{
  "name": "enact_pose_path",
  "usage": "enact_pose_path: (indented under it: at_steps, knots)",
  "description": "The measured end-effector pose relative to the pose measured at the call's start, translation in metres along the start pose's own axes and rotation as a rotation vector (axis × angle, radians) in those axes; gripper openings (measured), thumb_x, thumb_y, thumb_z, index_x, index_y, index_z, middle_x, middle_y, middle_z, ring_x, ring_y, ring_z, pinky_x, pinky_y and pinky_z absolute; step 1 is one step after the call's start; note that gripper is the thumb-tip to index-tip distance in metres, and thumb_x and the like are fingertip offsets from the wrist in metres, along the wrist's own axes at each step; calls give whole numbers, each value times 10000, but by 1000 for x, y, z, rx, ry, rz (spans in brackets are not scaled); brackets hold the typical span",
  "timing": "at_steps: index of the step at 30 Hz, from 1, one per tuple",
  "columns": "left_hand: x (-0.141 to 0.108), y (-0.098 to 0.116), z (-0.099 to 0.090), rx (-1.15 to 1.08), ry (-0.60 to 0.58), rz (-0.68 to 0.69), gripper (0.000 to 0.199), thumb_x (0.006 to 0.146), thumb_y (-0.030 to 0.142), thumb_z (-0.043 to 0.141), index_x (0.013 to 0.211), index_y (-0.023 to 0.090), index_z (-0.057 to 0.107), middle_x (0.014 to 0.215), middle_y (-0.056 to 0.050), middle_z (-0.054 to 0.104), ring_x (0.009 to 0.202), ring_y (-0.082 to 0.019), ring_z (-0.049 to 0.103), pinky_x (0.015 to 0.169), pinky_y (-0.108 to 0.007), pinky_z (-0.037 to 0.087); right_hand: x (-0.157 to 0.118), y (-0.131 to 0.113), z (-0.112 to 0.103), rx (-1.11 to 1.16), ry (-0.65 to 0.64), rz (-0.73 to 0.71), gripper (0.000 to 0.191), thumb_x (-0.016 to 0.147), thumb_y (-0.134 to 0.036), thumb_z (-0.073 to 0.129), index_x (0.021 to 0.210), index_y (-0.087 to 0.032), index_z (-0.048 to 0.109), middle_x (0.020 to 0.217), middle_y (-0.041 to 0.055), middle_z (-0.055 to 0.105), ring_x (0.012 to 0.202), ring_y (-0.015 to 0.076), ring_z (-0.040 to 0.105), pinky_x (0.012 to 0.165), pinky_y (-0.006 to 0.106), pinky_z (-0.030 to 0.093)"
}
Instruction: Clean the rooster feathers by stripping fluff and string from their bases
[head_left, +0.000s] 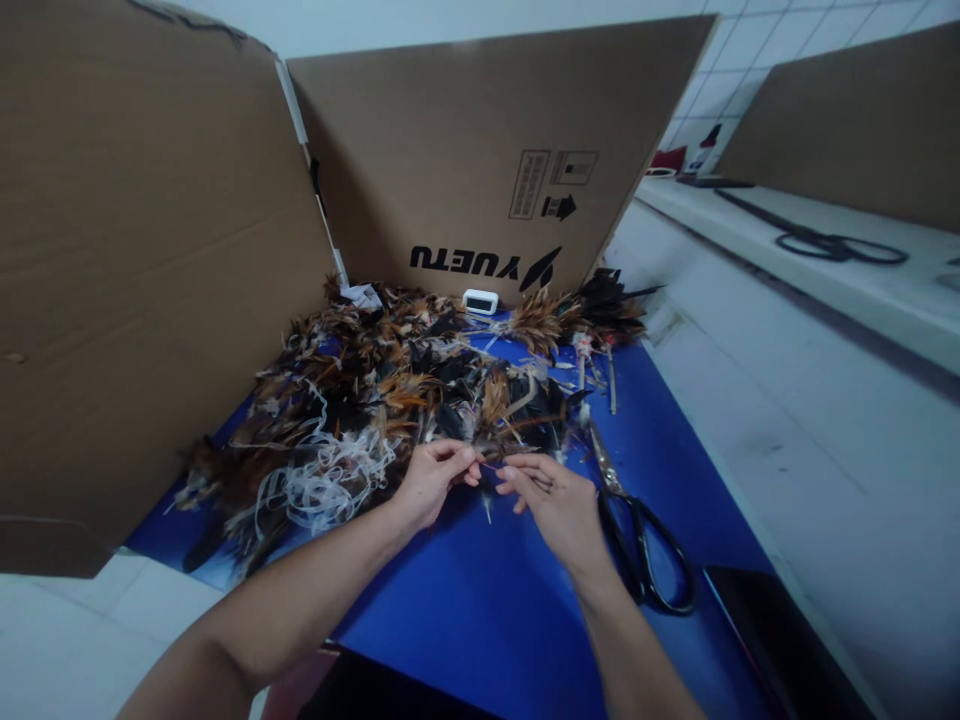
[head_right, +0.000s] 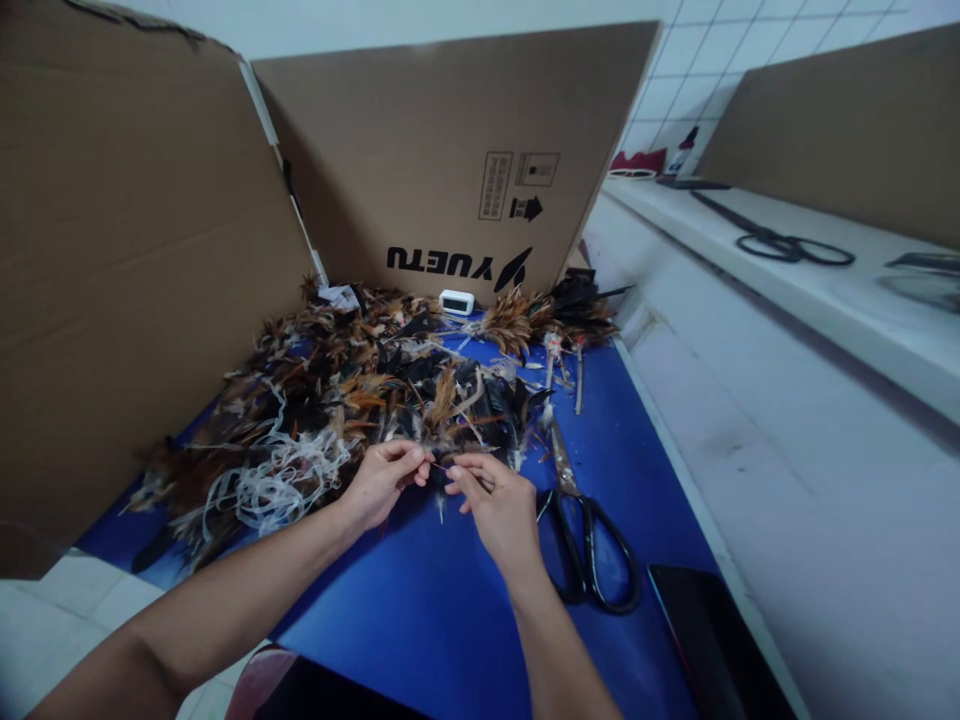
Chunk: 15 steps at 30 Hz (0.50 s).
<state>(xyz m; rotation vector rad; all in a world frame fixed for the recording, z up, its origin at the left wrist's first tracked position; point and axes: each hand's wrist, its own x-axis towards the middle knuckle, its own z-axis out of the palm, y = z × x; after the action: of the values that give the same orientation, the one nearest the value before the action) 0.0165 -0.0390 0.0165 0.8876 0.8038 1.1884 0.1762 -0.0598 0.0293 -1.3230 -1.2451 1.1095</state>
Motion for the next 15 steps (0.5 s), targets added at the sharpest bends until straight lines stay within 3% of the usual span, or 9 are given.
enact_pose_path:
  at_steps: [6, 10, 15]
  knots:
    - [1, 1, 0, 154, 50, 51, 225, 726, 321, 680, 733, 96, 684, 590, -30, 618, 536, -101, 554, 577, -231, 451, -4, -1, -1, -147, 20, -115, 245, 763, -370, 617, 908, -179, 672, 782, 63, 706, 704, 212, 681, 533, 283, 544]
    - [0, 3, 0, 422, 39, 115, 228, 759, 330, 634, 672, 123, 673, 582, -28, 614, 527, -122, 548, 561, -246, 441, -9, -6, -1, -407, 55, -417, 153, 830, -288, 559, 899, -216, 675, 844, 39, 706, 766, 182, 653, 717, 323, 530]
    - [-3, 8, -2, 863, -95, 370, 286, 842, 275, 521, 612, 170, 655, 639, -47, 620, 652, -149, 554, 662, -258, 421, -9, -8, 0, -629, -1, -829, 182, 862, -139, 505, 928, -204, 662, 823, 52, 690, 797, 186, 603, 792, 359, 468]
